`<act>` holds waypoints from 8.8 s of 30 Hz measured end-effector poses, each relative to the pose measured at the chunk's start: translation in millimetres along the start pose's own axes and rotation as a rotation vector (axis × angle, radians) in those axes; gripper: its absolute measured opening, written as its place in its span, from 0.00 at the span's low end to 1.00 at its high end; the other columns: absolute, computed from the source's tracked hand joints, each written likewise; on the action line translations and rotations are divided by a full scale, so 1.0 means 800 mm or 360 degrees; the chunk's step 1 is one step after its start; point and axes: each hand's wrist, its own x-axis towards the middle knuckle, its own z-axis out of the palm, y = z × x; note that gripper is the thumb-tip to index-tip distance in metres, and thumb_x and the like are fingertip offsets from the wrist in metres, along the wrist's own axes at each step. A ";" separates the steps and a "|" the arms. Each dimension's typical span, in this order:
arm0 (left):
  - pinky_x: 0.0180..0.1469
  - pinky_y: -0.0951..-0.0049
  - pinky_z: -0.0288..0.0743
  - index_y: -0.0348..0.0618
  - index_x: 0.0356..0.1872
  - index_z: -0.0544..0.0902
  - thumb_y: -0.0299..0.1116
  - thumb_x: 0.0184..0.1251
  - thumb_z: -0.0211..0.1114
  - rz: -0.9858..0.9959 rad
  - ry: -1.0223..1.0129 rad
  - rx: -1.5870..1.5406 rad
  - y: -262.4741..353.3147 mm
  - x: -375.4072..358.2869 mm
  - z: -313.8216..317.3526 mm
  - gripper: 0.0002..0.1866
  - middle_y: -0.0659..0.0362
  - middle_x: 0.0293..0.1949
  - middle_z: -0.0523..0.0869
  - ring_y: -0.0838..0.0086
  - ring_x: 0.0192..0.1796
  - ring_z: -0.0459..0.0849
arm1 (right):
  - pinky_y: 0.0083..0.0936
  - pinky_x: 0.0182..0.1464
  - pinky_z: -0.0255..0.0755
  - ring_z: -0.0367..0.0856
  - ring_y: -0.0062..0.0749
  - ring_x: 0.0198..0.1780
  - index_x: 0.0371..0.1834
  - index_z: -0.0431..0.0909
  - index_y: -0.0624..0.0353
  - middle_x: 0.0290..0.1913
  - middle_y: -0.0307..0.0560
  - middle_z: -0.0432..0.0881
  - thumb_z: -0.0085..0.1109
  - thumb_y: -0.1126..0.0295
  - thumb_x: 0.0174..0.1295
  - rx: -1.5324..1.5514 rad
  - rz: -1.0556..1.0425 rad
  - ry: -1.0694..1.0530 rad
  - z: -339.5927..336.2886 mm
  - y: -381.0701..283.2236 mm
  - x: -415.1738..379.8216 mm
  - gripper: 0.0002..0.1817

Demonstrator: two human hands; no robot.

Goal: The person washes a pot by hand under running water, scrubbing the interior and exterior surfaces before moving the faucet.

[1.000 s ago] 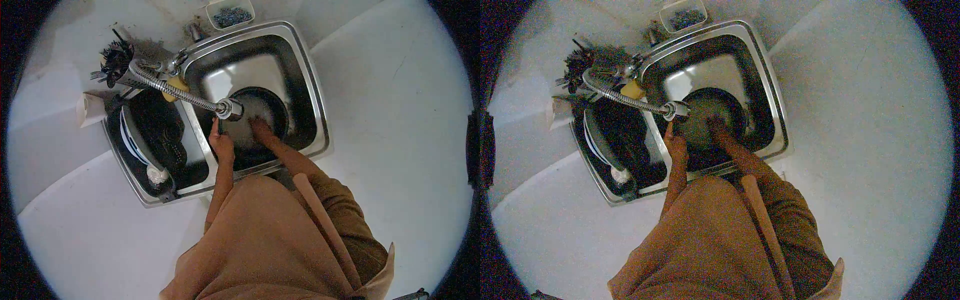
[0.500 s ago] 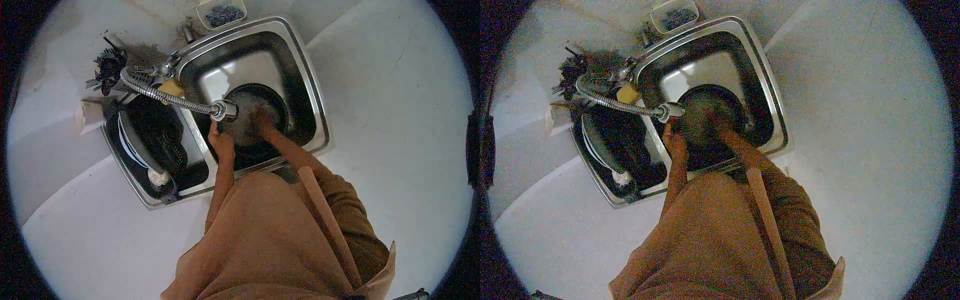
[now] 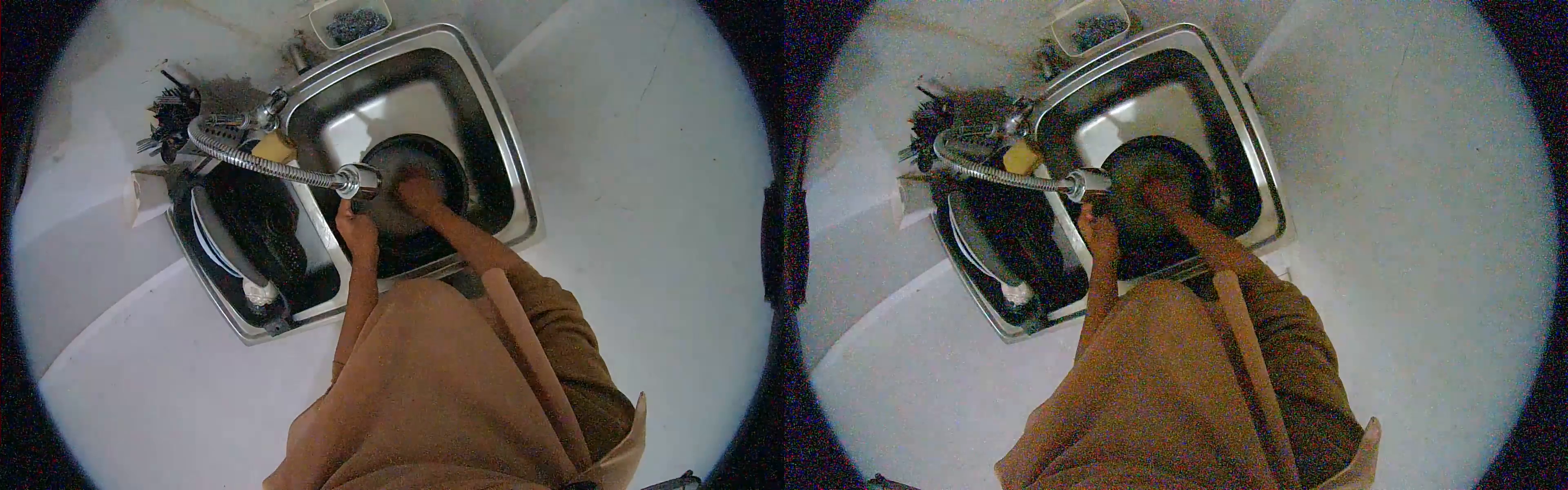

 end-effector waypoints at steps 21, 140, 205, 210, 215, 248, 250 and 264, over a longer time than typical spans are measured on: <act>0.47 0.71 0.70 0.37 0.43 0.77 0.20 0.50 0.53 0.0291 -0.0058 0.0910 0.025 -0.005 0.014 0.16 0.59 0.38 0.81 0.71 0.38 0.76 | 0.48 0.69 0.52 0.58 0.57 0.68 0.67 0.62 0.53 0.67 0.59 0.62 0.54 0.62 0.60 0.0378 -0.0162 -0.0537 -0.079 0.031 0.039 0.30; 0.43 0.72 0.71 0.33 0.41 0.78 0.19 0.47 0.48 0.0353 0.0099 0.0977 0.002 -0.018 0.015 0.18 0.52 0.38 0.82 0.68 0.36 0.77 | 0.46 0.44 0.75 0.80 0.49 0.46 0.44 0.77 0.62 0.46 0.59 0.79 0.51 0.65 0.58 0.0241 0.0185 -0.0072 0.023 0.031 -0.045 0.15; 0.39 0.66 0.71 0.28 0.36 0.77 0.22 0.41 0.53 0.0273 0.0297 0.1225 0.016 -0.024 0.036 0.16 0.45 0.31 0.80 0.57 0.31 0.76 | 0.45 0.51 0.72 0.78 0.54 0.48 0.52 0.73 0.63 0.45 0.58 0.80 0.55 0.68 0.55 0.0181 0.0247 -0.0152 0.039 0.045 -0.033 0.21; 0.42 0.66 0.72 0.29 0.36 0.77 0.21 0.41 0.53 0.0254 0.0297 0.1186 0.036 -0.025 0.050 0.16 0.44 0.32 0.82 0.55 0.35 0.80 | 0.50 0.58 0.66 0.72 0.56 0.57 0.60 0.68 0.59 0.57 0.60 0.73 0.55 0.65 0.57 0.0372 0.0553 -0.0428 -0.033 0.020 0.011 0.26; 0.43 0.66 0.72 0.29 0.38 0.77 0.20 0.44 0.50 0.0282 0.0269 0.1134 -0.012 -0.019 0.027 0.17 0.44 0.33 0.82 0.59 0.36 0.80 | 0.47 0.62 0.63 0.63 0.66 0.63 0.71 0.50 0.56 0.66 0.68 0.59 0.56 0.70 0.56 0.0053 0.0227 -0.0114 0.003 0.004 -0.040 0.38; 0.41 0.69 0.72 0.32 0.41 0.78 0.18 0.45 0.47 0.0339 0.0146 0.1136 0.017 -0.027 0.039 0.19 0.48 0.34 0.82 0.65 0.34 0.78 | 0.44 0.49 0.73 0.79 0.54 0.44 0.48 0.75 0.63 0.47 0.62 0.77 0.54 0.67 0.56 0.0314 0.0465 -0.0184 0.036 0.042 -0.038 0.18; 0.42 0.70 0.72 0.33 0.41 0.78 0.18 0.46 0.47 0.0313 0.0169 0.1161 0.030 -0.030 0.050 0.19 0.49 0.34 0.82 0.65 0.34 0.79 | 0.45 0.49 0.72 0.78 0.54 0.45 0.49 0.74 0.63 0.48 0.61 0.77 0.54 0.67 0.57 0.0252 0.0344 -0.0341 0.021 0.032 -0.017 0.18; 0.43 0.73 0.72 0.34 0.48 0.77 0.16 0.43 0.46 0.0250 0.0118 0.1030 0.030 -0.024 0.039 0.25 0.53 0.36 0.83 0.68 0.35 0.78 | 0.53 0.57 0.65 0.71 0.48 0.59 0.54 0.74 0.57 0.57 0.55 0.74 0.49 0.67 0.59 0.0050 -0.0337 -0.1039 -0.052 0.009 -0.042 0.19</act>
